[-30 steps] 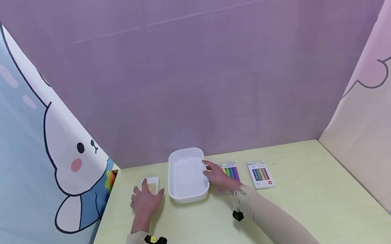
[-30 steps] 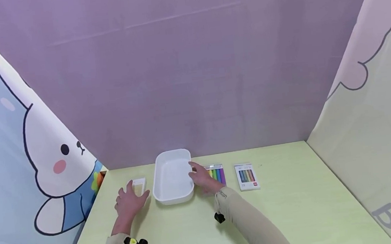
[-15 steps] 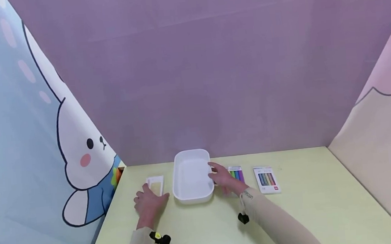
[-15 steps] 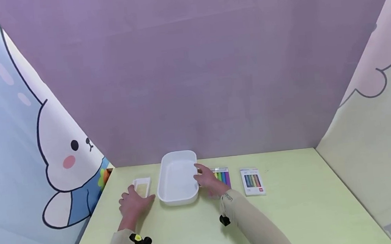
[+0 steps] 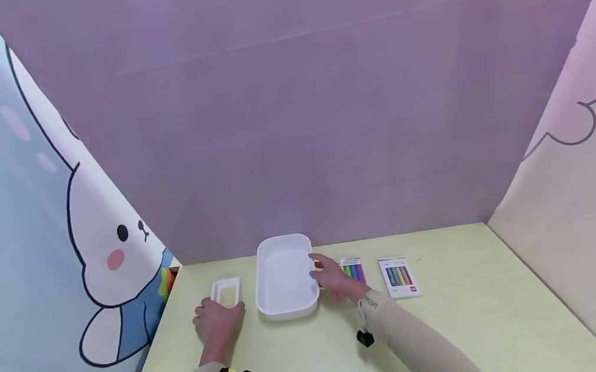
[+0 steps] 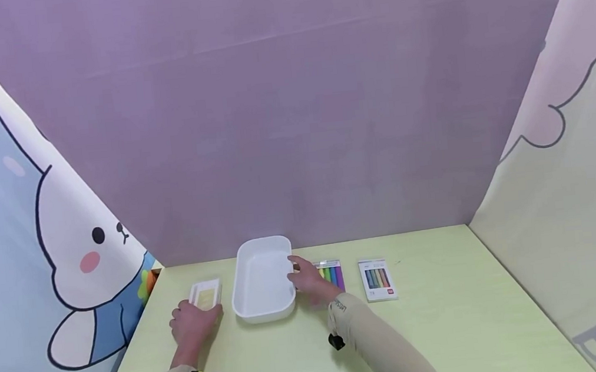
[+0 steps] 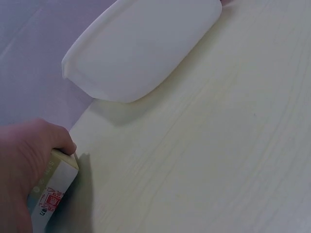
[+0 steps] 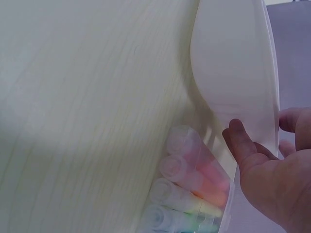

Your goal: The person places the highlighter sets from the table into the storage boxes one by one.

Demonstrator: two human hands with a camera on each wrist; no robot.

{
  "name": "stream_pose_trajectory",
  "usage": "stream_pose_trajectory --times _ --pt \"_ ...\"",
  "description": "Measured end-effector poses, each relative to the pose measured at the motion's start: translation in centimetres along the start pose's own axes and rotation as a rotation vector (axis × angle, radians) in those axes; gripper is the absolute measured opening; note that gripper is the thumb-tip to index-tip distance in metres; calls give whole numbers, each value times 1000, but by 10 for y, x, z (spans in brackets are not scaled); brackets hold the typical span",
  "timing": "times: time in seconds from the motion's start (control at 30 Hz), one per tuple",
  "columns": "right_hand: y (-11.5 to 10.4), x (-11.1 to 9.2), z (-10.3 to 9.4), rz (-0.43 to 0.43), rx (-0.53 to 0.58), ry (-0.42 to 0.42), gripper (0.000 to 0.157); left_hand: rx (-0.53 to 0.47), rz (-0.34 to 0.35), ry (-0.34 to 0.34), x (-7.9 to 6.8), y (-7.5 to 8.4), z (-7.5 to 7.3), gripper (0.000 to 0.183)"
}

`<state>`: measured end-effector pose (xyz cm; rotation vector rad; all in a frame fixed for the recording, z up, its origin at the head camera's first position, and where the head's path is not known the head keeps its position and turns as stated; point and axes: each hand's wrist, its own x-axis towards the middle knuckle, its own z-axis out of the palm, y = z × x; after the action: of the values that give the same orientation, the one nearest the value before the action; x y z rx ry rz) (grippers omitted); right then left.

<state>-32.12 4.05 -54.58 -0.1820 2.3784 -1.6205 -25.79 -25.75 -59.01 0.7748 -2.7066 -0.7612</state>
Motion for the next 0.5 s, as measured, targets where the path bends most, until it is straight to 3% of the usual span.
stream_pose_trajectory --times 0.13,0.3,0.5 --pt "1 -1 0 2 -21 4 53 -49 22 9 -1 4 -1 86" --pt "2 4 -1 18 -37 11 53 -102 87 41 1 21 -11 92" --pt "3 2 -2 11 -46 5 53 -90 125 57 -3 42 -26 91"
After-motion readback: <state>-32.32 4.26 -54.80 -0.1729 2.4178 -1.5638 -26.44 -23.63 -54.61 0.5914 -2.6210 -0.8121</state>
